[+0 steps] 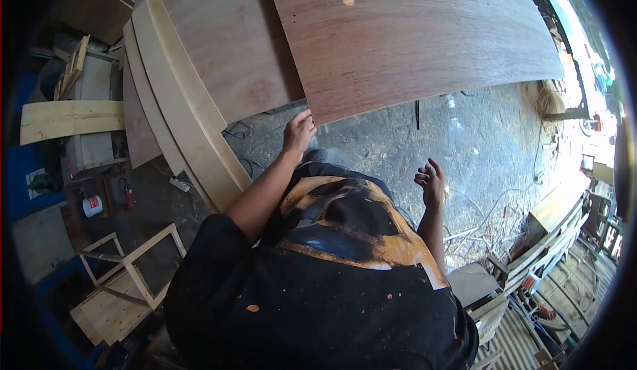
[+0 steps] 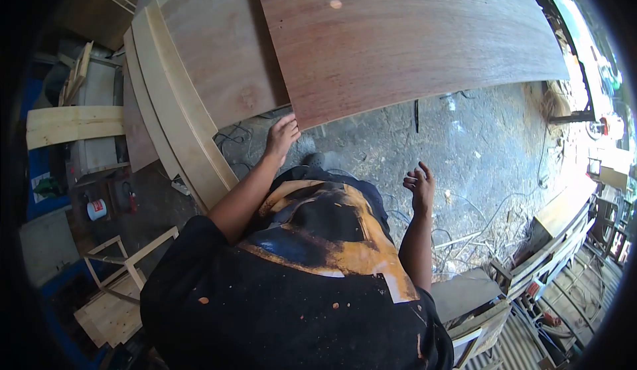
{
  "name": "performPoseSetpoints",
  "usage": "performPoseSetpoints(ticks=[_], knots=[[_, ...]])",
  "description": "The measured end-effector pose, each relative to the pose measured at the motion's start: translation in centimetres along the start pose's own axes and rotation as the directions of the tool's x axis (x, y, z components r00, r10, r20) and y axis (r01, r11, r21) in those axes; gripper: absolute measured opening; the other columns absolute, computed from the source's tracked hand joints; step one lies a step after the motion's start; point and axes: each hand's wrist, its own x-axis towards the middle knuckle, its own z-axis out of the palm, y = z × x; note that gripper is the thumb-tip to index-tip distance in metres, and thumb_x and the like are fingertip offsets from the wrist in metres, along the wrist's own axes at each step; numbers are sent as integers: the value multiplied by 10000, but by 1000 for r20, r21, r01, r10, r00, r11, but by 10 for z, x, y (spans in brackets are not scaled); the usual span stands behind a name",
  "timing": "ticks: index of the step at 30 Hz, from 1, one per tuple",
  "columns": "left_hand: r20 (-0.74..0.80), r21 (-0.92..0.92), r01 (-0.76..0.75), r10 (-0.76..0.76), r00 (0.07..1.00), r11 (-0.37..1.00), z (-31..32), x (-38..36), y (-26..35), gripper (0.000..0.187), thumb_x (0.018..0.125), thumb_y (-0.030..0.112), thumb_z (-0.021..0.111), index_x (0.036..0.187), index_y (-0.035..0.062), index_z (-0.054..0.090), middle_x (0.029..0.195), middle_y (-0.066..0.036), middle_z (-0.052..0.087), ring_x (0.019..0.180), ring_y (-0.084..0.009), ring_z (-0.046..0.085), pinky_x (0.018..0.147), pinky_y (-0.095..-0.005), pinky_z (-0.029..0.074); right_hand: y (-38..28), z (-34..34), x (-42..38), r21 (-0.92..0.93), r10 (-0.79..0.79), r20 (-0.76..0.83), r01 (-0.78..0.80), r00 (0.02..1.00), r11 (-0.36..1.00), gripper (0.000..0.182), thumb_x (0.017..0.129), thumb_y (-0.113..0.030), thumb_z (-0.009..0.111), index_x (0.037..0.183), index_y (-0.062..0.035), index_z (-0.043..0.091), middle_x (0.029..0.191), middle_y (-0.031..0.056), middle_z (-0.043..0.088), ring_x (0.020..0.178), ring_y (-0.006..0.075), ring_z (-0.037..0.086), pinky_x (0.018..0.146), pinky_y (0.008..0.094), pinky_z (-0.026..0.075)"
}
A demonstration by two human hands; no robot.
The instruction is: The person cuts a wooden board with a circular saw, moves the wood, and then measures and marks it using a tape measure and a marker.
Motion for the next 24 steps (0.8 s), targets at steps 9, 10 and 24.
performPoseSetpoints(ticks=[9,10,24], knots=[[90,574,-270,268,959,773,-9,-6,-3,256,845,229,662,936,-8,627,747,-98,683,660,-194,663,601,-321,502,39,8,-5,-102,84,48,-78,995,992,429,923,-164,508,1313,-11,414,830,92,589,631,161,596,565,287,518],[108,566,-277,263,959,777,-8,-9,-4,256,845,229,662,936,-8,627,747,-98,683,660,-194,663,601,-321,502,38,11,-3,-123,79,70,-70,994,990,410,921,-152,516,1300,-18,437,841,99,591,628,166,601,561,290,521],[63,427,-114,96,993,897,-17,-4,-33,311,885,255,553,1024,-10,640,838,-113,669,822,-230,661,721,-357,505,59,-7,4,-94,22,29,-19,999,995,339,922,-159,518,1236,-30,503,788,84,590,580,162,605,524,295,529]])
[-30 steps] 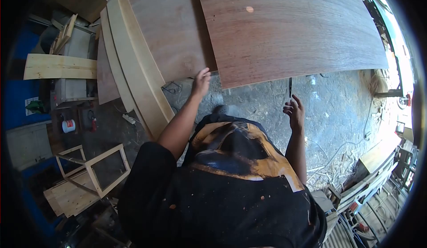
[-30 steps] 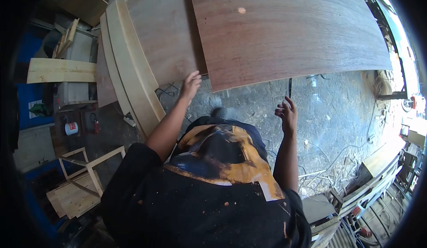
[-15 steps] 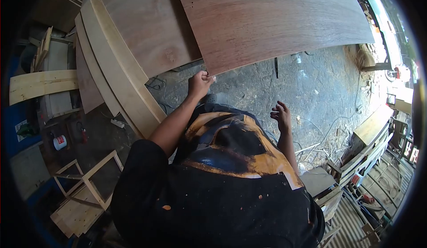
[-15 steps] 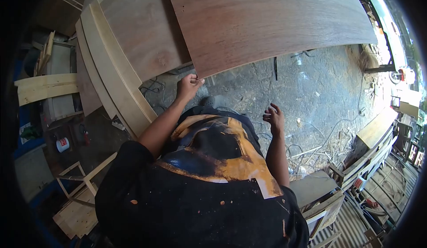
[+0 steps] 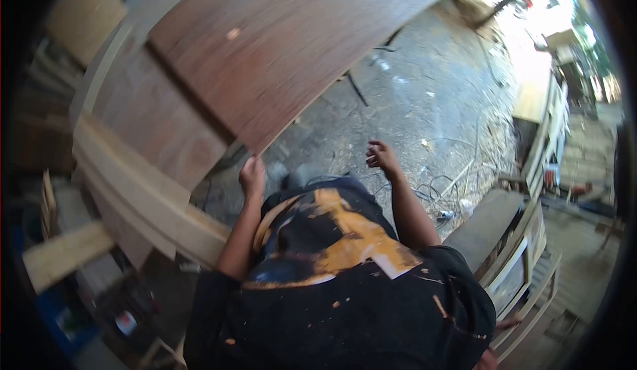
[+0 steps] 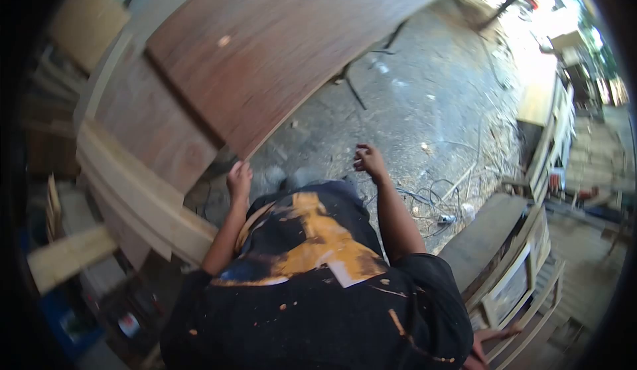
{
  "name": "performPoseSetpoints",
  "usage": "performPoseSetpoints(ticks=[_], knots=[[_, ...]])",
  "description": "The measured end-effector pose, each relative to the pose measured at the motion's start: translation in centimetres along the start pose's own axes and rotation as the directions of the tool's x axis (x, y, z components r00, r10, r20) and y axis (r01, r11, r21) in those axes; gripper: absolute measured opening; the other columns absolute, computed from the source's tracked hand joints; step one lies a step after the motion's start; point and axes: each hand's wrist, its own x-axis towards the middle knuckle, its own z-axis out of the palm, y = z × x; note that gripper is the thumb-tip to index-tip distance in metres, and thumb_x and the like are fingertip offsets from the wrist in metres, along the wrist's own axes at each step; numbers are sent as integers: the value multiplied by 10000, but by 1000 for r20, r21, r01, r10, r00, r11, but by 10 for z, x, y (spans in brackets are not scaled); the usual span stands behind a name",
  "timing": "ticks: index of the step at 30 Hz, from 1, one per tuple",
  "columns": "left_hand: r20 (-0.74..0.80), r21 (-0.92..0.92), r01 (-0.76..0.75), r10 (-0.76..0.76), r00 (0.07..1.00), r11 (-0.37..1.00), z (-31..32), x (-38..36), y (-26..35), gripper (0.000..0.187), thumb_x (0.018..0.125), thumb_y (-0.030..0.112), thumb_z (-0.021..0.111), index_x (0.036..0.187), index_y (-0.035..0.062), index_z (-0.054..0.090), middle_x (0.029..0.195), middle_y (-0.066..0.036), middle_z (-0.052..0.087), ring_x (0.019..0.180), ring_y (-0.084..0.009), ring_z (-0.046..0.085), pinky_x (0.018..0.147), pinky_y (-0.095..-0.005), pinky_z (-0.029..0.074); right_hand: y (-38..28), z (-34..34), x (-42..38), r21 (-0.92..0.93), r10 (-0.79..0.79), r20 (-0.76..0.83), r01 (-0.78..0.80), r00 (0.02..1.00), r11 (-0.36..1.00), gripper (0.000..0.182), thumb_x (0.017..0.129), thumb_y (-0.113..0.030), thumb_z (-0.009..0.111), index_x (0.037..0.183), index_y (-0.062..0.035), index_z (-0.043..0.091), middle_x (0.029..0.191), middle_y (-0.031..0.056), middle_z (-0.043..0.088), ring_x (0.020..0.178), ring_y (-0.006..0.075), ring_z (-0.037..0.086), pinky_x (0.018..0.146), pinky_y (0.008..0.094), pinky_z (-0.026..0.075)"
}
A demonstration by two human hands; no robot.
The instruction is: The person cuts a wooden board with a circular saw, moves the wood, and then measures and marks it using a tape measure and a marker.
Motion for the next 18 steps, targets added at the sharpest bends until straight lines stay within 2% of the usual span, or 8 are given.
performPoseSetpoints(ticks=[1,2,4,8,12,14,15,18], knots=[[41,-329,186,-183,982,926,1,4,-4,454,878,276,567,1209,-32,531,1080,-147,602,1000,-261,601,867,-367,476,3,2,-9,-40,10,-43,-12,999,999,319,922,-153,512,1215,-26,525,801,96,598,582,165,608,521,296,531],[123,-429,286,-259,958,857,-1,6,6,589,869,283,571,1331,-38,395,1268,-193,473,1166,-324,492,986,-402,407,11,-2,-13,-42,24,-79,-27,997,999,318,919,-154,513,1211,-30,534,812,109,609,589,168,614,522,304,534],[184,-415,338,-286,940,845,0,12,24,608,868,319,557,1332,-30,376,1331,-187,383,1272,-324,388,1059,-420,330,25,-11,-24,-1,48,-136,-49,990,999,329,896,-170,551,1192,-26,550,827,109,629,610,176,630,506,316,529],[164,-227,357,-326,931,906,-1,18,41,672,831,389,588,1285,-70,403,1303,-187,424,1222,-286,434,1038,-368,348,55,-35,-55,197,93,-317,-30,944,980,358,849,-169,591,1175,-24,558,835,116,636,594,191,629,496,327,523],[64,-53,426,-422,904,903,-9,56,29,475,836,396,630,1046,-13,508,955,-157,585,831,-211,609,726,-316,533,110,-53,-93,424,209,-443,-2,872,905,337,838,-162,593,1145,-27,564,795,107,625,563,189,616,475,331,515],[10,-12,434,-434,901,901,-2,51,41,368,856,289,650,991,-34,537,860,-101,541,782,-170,580,725,-278,517,144,-57,-113,489,279,-490,-5,826,872,312,842,-155,584,1126,-27,568,777,105,620,548,184,611,459,328,510],[19,-16,540,-540,842,841,-10,94,15,333,861,272,641,966,-27,540,864,-102,560,792,-168,582,709,-273,522,164,-57,-122,470,294,-522,-18,801,883,301,845,-154,578,1117,-26,570,770,104,619,540,181,609,449,325,507],[198,3,504,-494,847,864,48,95,19,347,865,282,635,984,-30,540,887,-108,565,814,-175,582,726,-282,517,239,-47,-131,545,434,-550,-87,713,834,273,844,-148,571,1092,-34,581,720,98,628,503,181,615,408,317,501]])
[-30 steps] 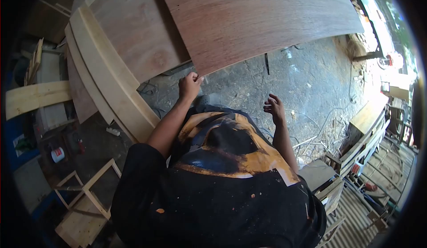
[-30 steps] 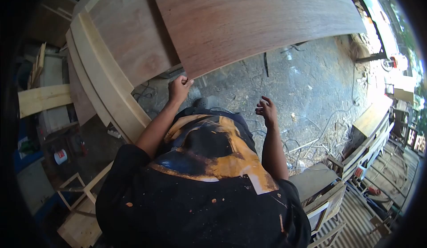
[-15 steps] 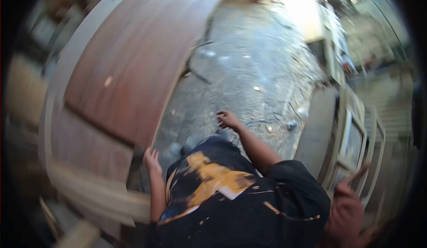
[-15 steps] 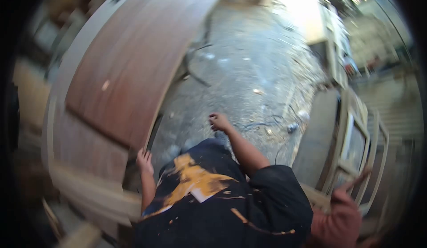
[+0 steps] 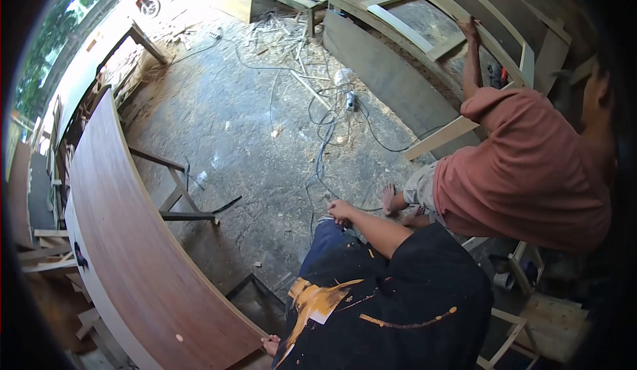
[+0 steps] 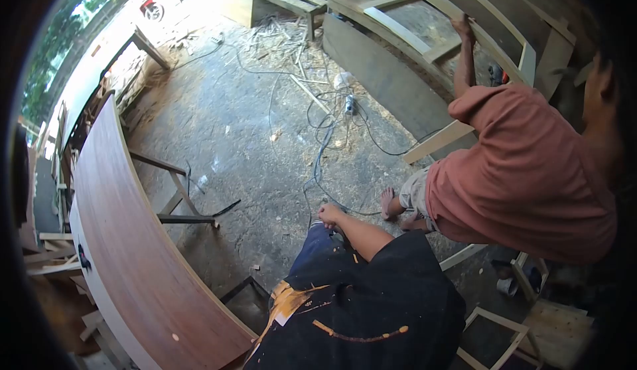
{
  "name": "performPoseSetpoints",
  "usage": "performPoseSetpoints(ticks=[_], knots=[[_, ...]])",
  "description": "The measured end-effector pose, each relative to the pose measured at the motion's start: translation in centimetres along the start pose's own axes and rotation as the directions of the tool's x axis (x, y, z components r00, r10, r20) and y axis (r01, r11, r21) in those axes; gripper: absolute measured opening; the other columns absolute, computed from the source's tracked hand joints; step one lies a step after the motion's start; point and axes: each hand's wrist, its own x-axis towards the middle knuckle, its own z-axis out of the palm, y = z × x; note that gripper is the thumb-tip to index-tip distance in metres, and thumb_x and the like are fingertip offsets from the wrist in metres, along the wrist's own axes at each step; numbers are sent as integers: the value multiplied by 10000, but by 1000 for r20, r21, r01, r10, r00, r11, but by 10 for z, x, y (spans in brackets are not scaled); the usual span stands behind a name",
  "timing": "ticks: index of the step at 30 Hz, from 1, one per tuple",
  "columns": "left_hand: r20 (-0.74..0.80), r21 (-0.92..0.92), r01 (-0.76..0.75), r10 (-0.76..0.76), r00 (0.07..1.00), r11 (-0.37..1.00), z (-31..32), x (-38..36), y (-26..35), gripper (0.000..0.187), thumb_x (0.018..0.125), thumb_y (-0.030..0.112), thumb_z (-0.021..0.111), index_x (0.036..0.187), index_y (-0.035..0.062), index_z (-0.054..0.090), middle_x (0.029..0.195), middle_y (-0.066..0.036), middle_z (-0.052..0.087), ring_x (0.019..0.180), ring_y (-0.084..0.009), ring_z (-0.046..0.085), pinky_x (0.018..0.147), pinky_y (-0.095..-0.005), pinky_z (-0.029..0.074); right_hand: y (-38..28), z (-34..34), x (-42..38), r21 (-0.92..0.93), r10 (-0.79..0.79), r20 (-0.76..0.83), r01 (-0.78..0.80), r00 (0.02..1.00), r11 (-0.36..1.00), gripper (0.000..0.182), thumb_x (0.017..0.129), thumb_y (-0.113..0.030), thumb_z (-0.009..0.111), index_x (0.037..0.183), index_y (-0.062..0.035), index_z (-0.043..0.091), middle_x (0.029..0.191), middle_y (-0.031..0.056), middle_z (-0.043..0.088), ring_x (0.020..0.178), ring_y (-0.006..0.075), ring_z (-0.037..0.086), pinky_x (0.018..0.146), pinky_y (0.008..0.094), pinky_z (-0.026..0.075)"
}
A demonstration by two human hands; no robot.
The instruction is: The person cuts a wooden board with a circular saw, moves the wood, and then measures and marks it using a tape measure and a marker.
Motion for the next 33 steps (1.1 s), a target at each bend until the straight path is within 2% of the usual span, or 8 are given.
performPoseSetpoints(ticks=[8,14,16,22,27,28,30,33], knots=[[431,-241,-49,152,889,969,70,-25,-29,411,878,321,610,1057,-41,537,977,-130,586,899,-206,582,795,-318,501,22,-47,15,-170,224,-92,-238,970,956,201,846,-193,517,876,-51,656,680,98,665,463,173,617,415,327,525],[693,-259,11,178,699,966,54,-46,-24,462,887,351,591,1111,-50,536,1046,-147,602,963,-229,582,847,-345,489,-80,10,97,-653,-288,233,369,929,662,231,805,-184,483,724,-29,634,586,134,625,492,248,624,481,373,516],[760,-295,53,200,618,954,34,-39,-31,480,890,361,585,1129,-53,535,1068,-153,607,985,-237,582,864,-354,485,-155,31,67,-313,-234,104,255,967,915,205,802,-154,520,950,-67,632,634,124,636,504,216,623,487,355,516],[753,-622,176,520,404,763,-58,10,-69,592,896,420,530,1256,-48,499,1208,-174,593,1117,-284,551,986,-406,418,-214,100,-6,191,-346,354,295,869,936,308,861,-223,589,1116,-51,575,817,96,628,571,172,611,481,321,506],[622,-749,394,360,696,532,-67,48,-97,292,875,117,490,1108,-45,554,1025,-160,614,918,-249,603,808,-320,524,-179,189,-71,-22,-88,584,124,807,992,277,908,-192,555,1144,-47,544,830,73,606,598,158,609,511,289,495],[366,-822,94,394,843,562,-51,32,-85,242,906,92,448,1082,-13,576,995,-130,622,872,-235,584,793,-320,506,-174,215,-81,-93,-36,631,121,775,988,284,914,-205,553,1153,-53,540,837,71,605,606,157,608,519,286,494],[452,-810,82,529,719,580,-51,14,-69,265,879,1,439,1119,21,550,1047,-84,602,900,-197,565,795,-312,495,-160,268,-104,-210,74,706,109,704,972,314,923,-250,554,1173,-62,528,850,70,603,634,155,606,549,280,494],[411,-729,43,387,825,683,-50,-9,-57,230,906,49,490,1129,19,535,1035,-114,623,901,-232,632,798,-305,541,-159,328,-130,-282,146,781,135,607,950,499,912,-406,562,1269,-75,452,926,79,604,771,179,606,669,318,495]])
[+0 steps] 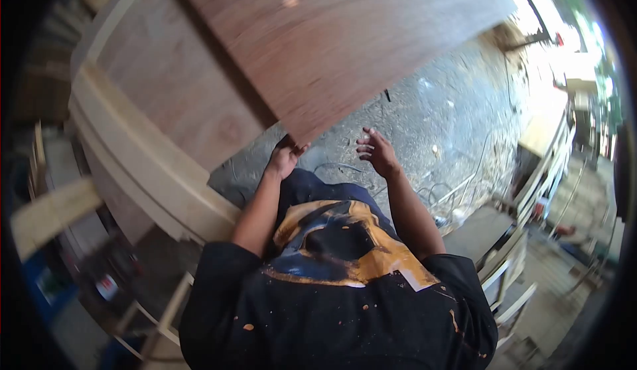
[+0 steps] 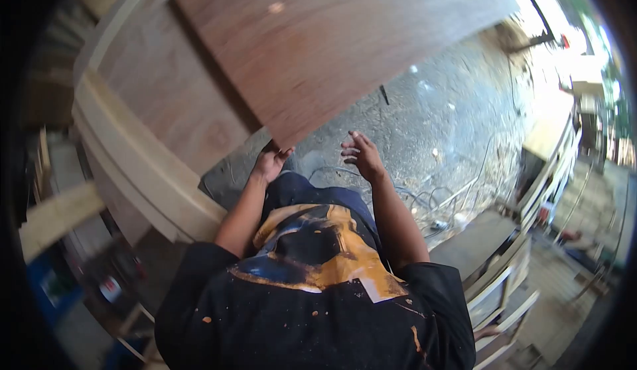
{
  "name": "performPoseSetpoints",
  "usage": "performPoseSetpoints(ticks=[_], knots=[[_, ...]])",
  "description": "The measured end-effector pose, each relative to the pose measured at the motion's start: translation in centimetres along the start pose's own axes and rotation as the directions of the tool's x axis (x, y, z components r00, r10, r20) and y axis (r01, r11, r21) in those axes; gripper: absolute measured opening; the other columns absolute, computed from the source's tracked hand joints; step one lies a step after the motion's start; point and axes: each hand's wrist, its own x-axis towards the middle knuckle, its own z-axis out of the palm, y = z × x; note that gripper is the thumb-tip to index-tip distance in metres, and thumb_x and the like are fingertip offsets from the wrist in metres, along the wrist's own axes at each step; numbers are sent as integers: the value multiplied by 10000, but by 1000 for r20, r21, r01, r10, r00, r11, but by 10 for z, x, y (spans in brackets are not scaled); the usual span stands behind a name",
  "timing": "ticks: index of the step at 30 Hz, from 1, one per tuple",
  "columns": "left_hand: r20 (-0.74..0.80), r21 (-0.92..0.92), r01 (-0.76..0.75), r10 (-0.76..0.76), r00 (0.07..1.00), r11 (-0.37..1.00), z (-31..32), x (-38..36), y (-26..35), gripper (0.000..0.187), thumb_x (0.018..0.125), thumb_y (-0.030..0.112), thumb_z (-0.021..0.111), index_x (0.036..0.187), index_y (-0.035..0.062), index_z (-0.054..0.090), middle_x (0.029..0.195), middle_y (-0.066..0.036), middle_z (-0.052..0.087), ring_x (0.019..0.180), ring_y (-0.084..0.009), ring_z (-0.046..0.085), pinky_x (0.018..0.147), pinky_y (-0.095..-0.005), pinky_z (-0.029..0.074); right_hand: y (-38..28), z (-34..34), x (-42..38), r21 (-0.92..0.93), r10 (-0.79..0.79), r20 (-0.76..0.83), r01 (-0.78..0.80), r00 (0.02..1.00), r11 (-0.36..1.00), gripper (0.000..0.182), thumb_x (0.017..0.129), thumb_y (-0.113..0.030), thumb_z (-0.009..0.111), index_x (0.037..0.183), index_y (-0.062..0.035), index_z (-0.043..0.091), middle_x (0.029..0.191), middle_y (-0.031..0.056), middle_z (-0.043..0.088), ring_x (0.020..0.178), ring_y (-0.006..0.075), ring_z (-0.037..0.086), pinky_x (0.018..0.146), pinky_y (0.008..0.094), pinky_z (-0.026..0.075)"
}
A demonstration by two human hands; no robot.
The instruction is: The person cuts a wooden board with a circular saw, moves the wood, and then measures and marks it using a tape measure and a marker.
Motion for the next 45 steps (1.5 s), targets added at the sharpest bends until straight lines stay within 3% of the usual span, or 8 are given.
performPoseSetpoints(ticks=[8,17,21,26,30,32,36,45], knots=[[-325,247,-259,332,885,934,2,-27,17,180,933,254,561,975,79,576,885,-45,629,783,-123,596,692,-246,468,-22,53,60,-150,-26,-200,-4,979,989,498,912,-431,558,1230,-63,454,1114,158,527,985,263,569,820,404,476],[-411,390,-863,899,150,322,15,-32,71,363,976,327,439,1179,26,457,1107,-145,560,1042,-220,547,918,-356,430,-32,40,62,-214,9,-53,-20,999,977,354,943,-385,513,1146,-96,487,1049,65,541,1064,239,514,899,413,401],[-448,529,-783,891,71,328,65,29,45,494,969,373,427,1318,33,337,1345,-183,397,1264,-261,391,1068,-416,295,-32,21,74,-240,13,53,0,999,971,283,987,-344,433,1129,-106,488,1025,52,551,1024,202,518,855,366,408],[-179,586,-749,951,253,310,54,7,29,550,974,374,428,1368,33,253,1445,-182,285,1342,-281,284,1102,-447,218,-34,-3,79,-177,82,205,-46,975,983,246,965,-290,467,1134,-112,489,1007,62,562,976,195,521,839,326,402],[-404,453,-717,839,364,529,42,-30,-5,452,978,336,456,1295,17,413,1251,-153,528,1166,-221,498,991,-354,381,-29,-7,95,-647,-196,458,477,867,595,248,962,-338,477,1092,-136,538,953,48,585,897,182,509,773,324,401],[-430,402,-659,767,477,635,40,-31,-39,430,973,345,475,1259,23,487,1196,-124,564,1104,-175,529,947,-319,412,-35,10,80,-123,72,184,-50,980,991,240,956,-351,497,1076,-150,551,940,33,591,880,167,515,751,315,402],[-268,-301,-310,232,935,902,39,-9,-79,325,967,280,490,1194,53,542,1068,-94,617,918,-190,617,830,-317,505,-33,17,74,-140,62,122,-45,991,989,229,950,-356,506,1065,-162,549,932,23,588,846,152,513,723,296,396],[10,-396,-269,297,955,878,22,-12,-66,201,924,159,554,1090,48,569,1039,-80,630,978,-180,612,931,-335,489,-35,24,71,-117,66,98,-55,993,992,184,977,-312,450,1043,-167,543,914,7,583,805,138,500,690,277,383]])
